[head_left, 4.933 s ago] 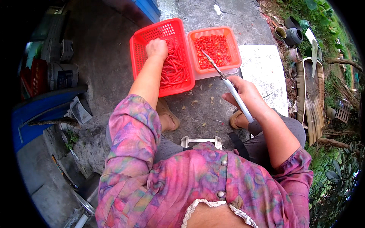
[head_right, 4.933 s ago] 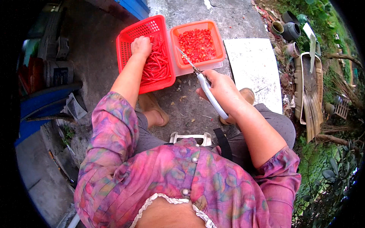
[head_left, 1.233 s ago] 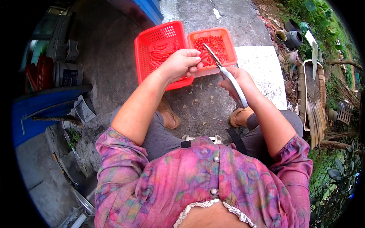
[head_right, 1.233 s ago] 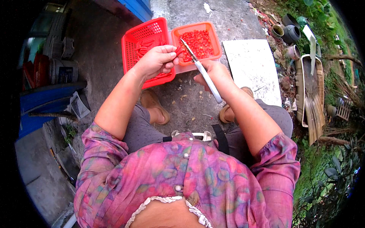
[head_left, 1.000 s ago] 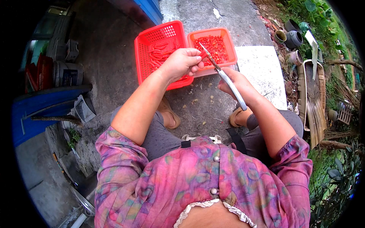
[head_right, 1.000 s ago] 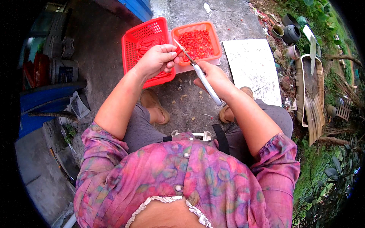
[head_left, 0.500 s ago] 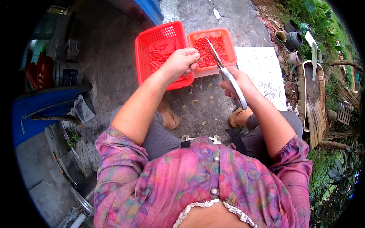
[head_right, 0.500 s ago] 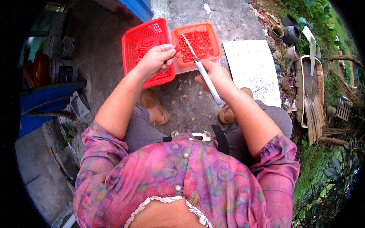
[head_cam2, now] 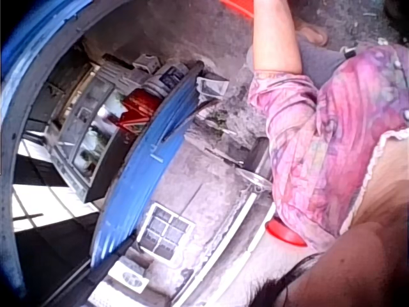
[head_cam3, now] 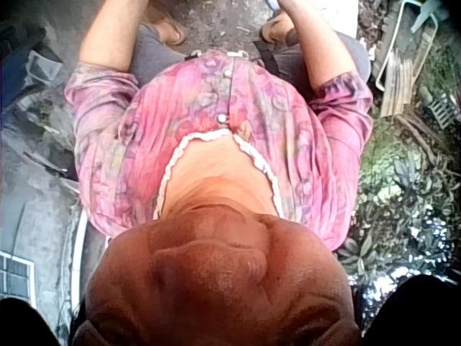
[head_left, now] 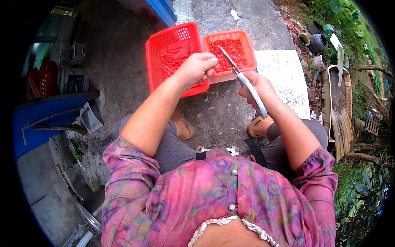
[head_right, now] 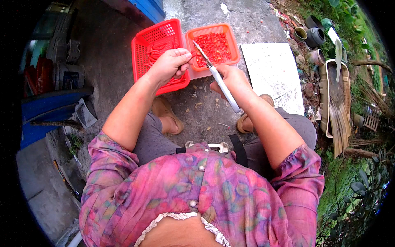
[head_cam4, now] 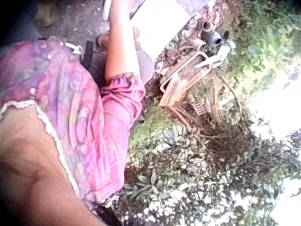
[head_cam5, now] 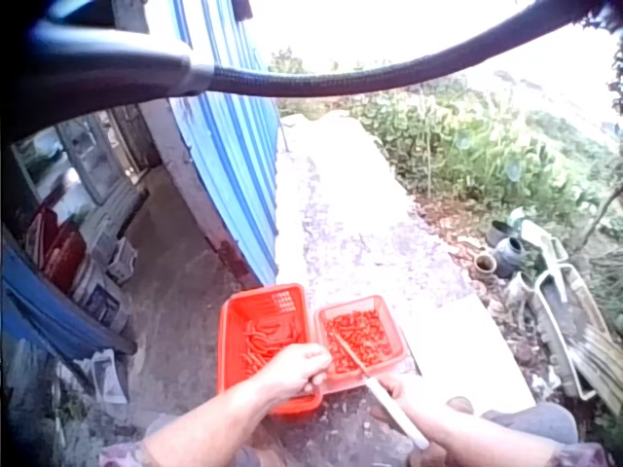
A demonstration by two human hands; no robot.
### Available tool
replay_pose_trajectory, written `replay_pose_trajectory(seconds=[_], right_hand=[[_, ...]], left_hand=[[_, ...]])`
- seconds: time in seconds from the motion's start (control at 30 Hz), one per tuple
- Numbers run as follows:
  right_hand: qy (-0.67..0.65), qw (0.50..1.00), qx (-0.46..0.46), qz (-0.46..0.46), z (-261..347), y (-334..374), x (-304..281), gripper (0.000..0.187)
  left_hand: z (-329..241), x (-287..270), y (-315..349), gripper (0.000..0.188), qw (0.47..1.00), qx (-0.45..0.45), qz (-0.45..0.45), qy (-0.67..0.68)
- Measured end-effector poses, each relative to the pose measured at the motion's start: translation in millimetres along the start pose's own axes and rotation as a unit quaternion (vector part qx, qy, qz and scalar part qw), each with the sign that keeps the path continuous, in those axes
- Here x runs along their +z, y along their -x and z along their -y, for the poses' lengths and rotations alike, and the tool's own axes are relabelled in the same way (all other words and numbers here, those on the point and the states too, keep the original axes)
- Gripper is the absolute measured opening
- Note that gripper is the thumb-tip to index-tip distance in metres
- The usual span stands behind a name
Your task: The person sits on the ground and uses scissors to cut red chilies into small pieces. They pick up whole chilies from a red basket and cut them over a clear container, dropping the pieces inside.
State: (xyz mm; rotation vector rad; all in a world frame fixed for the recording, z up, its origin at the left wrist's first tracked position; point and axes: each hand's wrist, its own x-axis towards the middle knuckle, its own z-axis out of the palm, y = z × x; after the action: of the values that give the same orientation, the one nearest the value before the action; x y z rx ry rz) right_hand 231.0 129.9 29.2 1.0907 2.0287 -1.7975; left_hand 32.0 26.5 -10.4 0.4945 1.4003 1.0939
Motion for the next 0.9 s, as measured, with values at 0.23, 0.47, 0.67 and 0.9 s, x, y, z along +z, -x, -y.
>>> replay_pose_trajectory(seconds=[0.23, 0.47, 0.67, 0.9], right_hand=[[0.031, 0.996, -0.085, -0.026, -30, -15, 4, 0.035], [0.058, 0.997, -0.043, -0.026, -5, -3, 3, 0.029], [0.004, 0.999, -0.012, -0.037, -2, -1, 3, 0.034], [0.065, 0.992, -0.101, -0.038, -24, -12, 7, 0.031]], left_hand=[[-3, 10, 0, 0.011, 1.000, 0.003, -0.001, 0.021], [-5, 6, 2, 0.014, 0.999, -0.006, 0.010, -0.035], [-1, 1, -2, 0.013, 0.999, -0.009, -0.027, -0.014], [-4, 9, 0, 0.012, 1.000, 0.002, 0.003, -0.022]])
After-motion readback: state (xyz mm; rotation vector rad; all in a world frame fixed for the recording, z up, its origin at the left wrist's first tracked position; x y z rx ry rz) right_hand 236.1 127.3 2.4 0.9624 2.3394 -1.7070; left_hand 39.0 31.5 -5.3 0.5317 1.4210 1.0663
